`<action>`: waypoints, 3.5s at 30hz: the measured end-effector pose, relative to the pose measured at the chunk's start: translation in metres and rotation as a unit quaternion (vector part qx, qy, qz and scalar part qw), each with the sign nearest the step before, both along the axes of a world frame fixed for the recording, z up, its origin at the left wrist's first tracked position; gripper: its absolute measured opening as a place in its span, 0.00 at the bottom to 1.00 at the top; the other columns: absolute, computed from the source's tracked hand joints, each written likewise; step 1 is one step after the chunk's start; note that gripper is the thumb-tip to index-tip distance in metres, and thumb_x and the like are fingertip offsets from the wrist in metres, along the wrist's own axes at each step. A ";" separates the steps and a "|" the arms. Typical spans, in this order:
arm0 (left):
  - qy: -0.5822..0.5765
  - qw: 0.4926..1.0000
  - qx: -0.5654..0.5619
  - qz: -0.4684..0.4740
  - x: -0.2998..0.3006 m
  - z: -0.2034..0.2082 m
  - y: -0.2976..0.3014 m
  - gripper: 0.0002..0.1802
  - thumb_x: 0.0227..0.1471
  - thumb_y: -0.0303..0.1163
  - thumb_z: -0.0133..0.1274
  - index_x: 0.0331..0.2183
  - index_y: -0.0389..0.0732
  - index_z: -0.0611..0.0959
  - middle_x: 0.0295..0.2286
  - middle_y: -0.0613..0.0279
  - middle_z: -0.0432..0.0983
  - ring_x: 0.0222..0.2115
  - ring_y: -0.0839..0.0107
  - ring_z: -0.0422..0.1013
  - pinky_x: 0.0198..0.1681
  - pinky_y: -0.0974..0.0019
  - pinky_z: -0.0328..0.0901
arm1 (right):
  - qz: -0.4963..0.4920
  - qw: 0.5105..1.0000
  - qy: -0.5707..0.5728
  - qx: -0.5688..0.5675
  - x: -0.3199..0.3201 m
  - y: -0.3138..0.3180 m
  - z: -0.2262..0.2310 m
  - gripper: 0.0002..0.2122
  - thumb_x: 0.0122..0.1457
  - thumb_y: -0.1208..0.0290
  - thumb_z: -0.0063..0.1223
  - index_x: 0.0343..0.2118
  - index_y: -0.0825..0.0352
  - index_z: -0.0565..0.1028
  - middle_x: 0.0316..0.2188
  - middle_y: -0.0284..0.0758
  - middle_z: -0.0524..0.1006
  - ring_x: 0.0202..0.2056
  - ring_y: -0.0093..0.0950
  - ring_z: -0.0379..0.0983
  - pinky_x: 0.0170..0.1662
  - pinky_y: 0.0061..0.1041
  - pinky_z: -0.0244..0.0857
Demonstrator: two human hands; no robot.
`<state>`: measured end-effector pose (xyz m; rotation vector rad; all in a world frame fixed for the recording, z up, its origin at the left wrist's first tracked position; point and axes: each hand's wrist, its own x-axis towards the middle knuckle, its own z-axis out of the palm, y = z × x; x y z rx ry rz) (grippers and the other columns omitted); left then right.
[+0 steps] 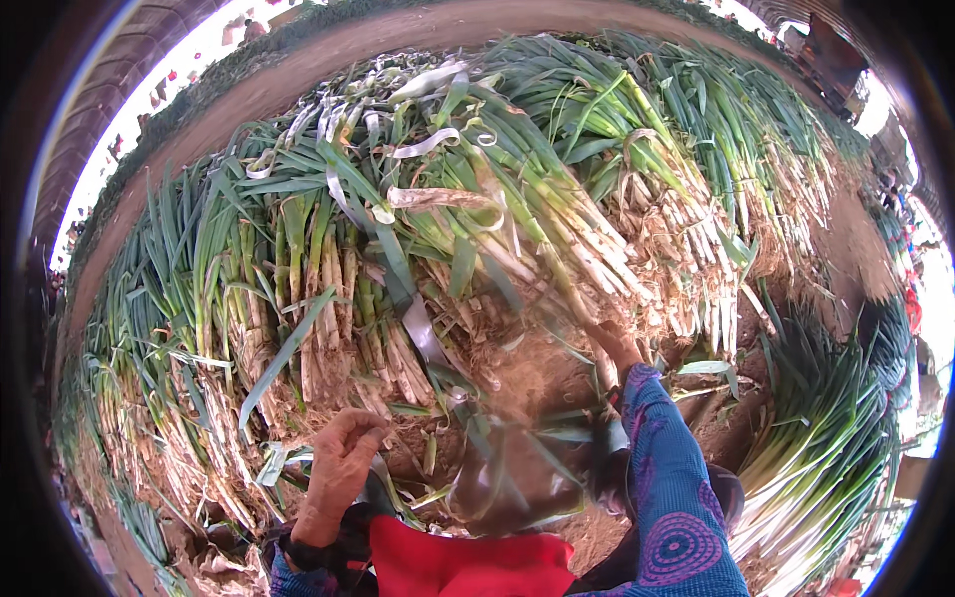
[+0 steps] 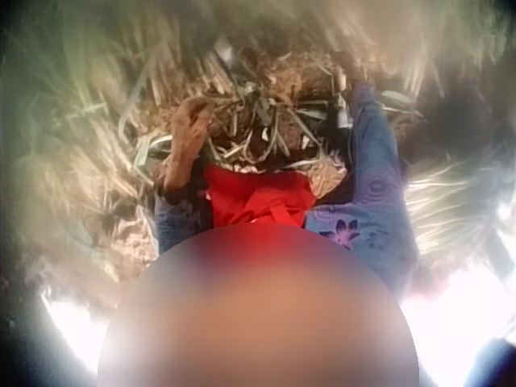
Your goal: The person peels the outer layers of leeks by hand, places the cleaned leeks onto a pile, and then trims the roots of leek bundles using a knife.
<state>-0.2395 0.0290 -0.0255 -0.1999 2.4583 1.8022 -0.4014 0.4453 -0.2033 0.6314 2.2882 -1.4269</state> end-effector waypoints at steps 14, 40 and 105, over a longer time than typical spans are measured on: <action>0.042 0.985 -0.153 -0.065 0.018 0.024 -0.006 0.10 0.50 0.28 0.53 0.35 0.33 0.78 0.30 0.54 0.77 0.32 0.67 0.74 0.35 0.66 0.67 | -0.018 0.902 -0.054 -0.428 0.031 -0.095 0.180 0.15 0.62 0.59 0.45 0.45 0.64 0.65 0.28 0.34 0.69 0.18 0.17 0.61 0.15 0.17 0.57; -0.069 0.949 0.029 -0.307 0.045 -0.026 0.073 0.15 0.54 0.41 0.52 0.37 0.40 0.80 0.32 0.65 0.77 0.32 0.78 0.71 0.33 0.75 0.64 | -0.045 0.956 -0.070 -0.282 0.420 -0.050 0.274 0.21 0.59 0.59 0.47 0.51 0.66 0.62 0.22 0.29 0.65 0.20 0.16 0.59 0.21 0.15 0.53; 0.064 0.951 0.303 0.017 0.029 0.017 -0.034 0.24 0.45 0.44 0.63 0.37 0.36 0.76 0.22 0.63 0.75 0.18 0.75 0.71 0.17 0.74 0.65 | 0.417 0.848 0.317 -0.087 0.166 -0.271 0.230 0.11 0.49 0.77 0.56 0.35 0.66 0.69 0.25 0.32 0.70 0.29 0.23 0.68 0.35 0.23 0.64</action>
